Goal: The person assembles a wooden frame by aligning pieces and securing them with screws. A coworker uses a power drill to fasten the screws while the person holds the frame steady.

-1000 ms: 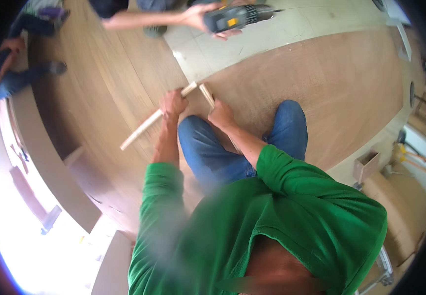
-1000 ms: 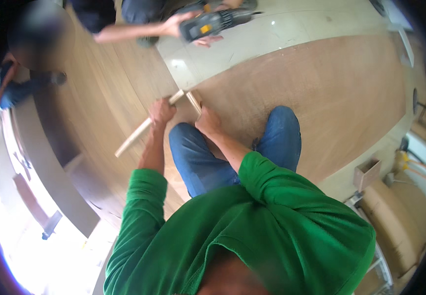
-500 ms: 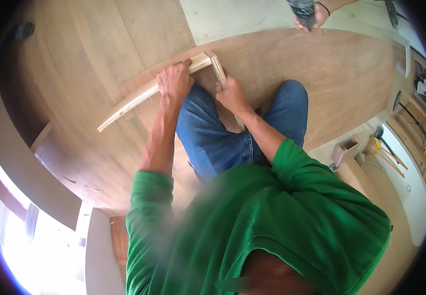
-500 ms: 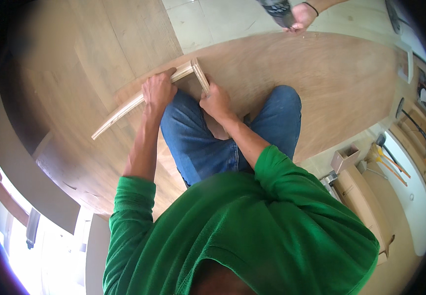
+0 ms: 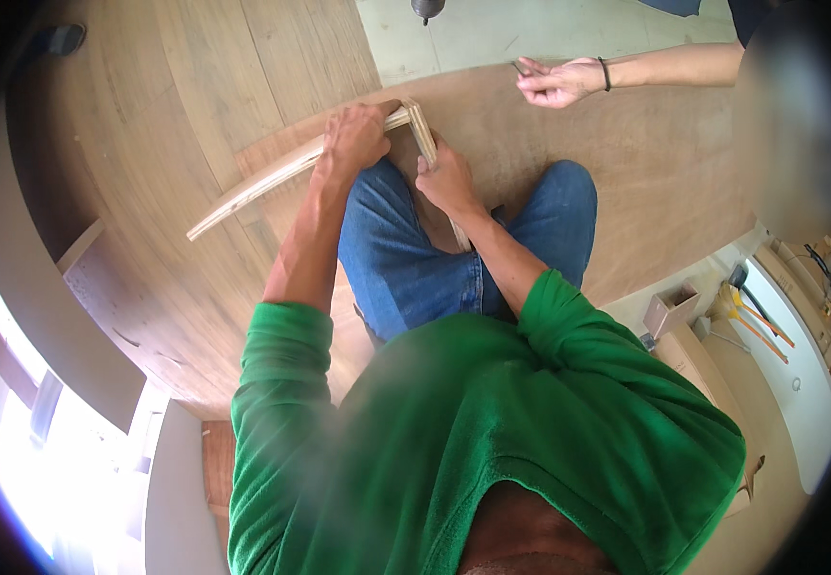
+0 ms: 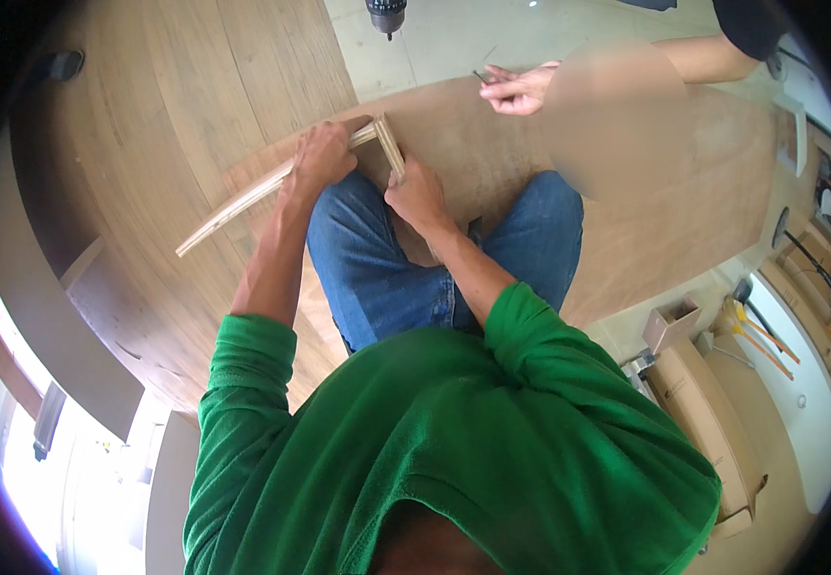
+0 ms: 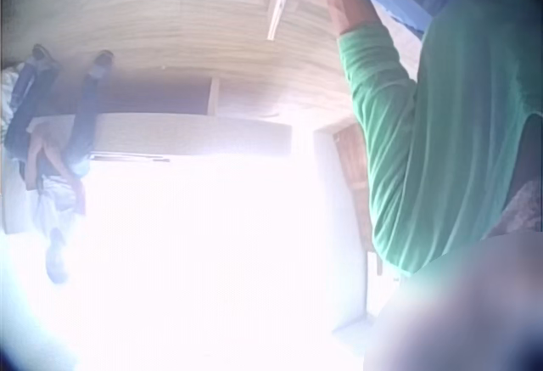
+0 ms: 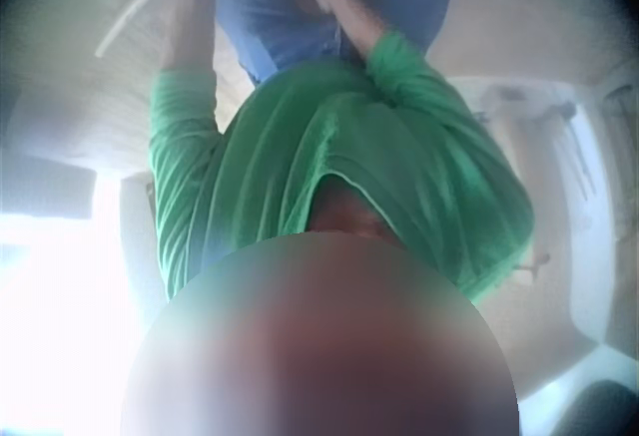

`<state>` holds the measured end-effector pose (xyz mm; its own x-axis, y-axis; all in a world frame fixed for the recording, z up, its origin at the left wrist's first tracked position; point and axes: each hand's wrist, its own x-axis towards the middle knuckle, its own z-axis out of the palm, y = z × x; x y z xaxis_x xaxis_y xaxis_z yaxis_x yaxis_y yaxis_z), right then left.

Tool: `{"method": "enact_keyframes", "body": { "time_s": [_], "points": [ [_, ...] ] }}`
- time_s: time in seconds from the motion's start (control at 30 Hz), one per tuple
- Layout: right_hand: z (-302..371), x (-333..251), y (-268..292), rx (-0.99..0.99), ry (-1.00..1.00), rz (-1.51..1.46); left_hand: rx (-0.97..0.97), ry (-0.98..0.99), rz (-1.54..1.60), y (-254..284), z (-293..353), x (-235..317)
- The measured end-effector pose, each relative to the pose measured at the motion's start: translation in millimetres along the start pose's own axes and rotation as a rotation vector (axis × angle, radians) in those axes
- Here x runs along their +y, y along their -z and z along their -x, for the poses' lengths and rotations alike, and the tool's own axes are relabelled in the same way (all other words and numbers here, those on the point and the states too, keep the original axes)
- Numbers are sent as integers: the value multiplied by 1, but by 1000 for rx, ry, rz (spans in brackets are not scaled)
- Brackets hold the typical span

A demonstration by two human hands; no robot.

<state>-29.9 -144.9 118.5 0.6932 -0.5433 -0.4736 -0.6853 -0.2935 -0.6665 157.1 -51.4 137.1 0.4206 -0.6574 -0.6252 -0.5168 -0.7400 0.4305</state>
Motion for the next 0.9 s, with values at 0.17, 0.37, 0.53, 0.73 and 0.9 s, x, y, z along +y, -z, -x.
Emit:
{"method": "enact_keyframes", "body": {
  "time_s": [0.17, 0.37, 0.53, 0.73, 0.9],
  "points": [
    [2, 1, 0, 7, 17, 7, 19, -33, 117, -2, 2, -6],
    [2, -3, 2, -52, -87, 50, -36, 1, 179, 7, 0, -3],
    [3, -1, 2, -60, -77, 37, -80, 52, 159, 13, 1, 4],
    [4, 5, 0, -34, -98, 68, -89, 21, 138, 10, -4, 4],
    [1, 4, -3, -23, -88, 42, -53, 29, 147, 7, -3, 2]
  ]
}}
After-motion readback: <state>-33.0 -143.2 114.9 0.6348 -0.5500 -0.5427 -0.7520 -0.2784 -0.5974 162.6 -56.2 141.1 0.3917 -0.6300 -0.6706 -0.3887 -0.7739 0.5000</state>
